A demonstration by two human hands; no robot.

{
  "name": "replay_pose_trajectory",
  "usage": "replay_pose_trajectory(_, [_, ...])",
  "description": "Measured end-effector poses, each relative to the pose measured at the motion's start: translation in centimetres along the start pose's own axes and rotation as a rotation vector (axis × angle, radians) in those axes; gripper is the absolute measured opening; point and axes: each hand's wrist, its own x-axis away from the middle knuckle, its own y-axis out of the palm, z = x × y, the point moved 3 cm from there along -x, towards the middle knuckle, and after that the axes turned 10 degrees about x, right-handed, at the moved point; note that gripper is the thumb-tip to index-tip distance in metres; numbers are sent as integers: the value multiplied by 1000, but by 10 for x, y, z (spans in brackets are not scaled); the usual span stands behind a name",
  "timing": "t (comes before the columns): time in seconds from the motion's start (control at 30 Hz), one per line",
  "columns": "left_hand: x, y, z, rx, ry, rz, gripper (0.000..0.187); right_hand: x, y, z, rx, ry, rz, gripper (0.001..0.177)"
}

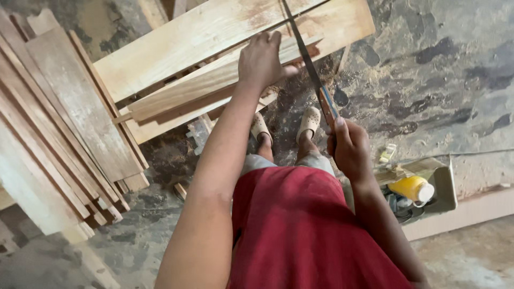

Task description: The person uses a hand saw to cut a wooden plank resting on a workbench. They hold the plank steady with one hand while sawing with the other, then reposition the plank to continue cutting.

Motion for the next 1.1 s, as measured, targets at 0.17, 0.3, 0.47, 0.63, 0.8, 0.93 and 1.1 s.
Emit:
replay_pose_trajectory(0.17, [-3,23,-18,19,-165,-227,42,-7,18,38,21,15,22,42])
replay_pose_trajectory(0.3, [-5,49,-34,-64,-123,-92,55,-21,30,63,27,-246,21,48])
replay_pose_trajectory(0.47, [7,58,-43,-424,51,242,37,13,6,83,36,-113,-17,46])
replay_pose_trajectory(0.63, [-4,33,-29,-19,-156,-97,75,107,-45,73,64,26,-36,40])
replay_pose_trajectory(0.8, [-7,22,-16,9,-150,-71,71,80,-31,52,316,89,-11,41])
replay_pose_trajectory(0.93, [14,25,-15,-105,-42,116,29,-14,17,30,207,-180,20,38])
replay_pose_trajectory(1.1, [-3,6,-8,1,-137,-50,66,35,-6,38,234,-43,21,50])
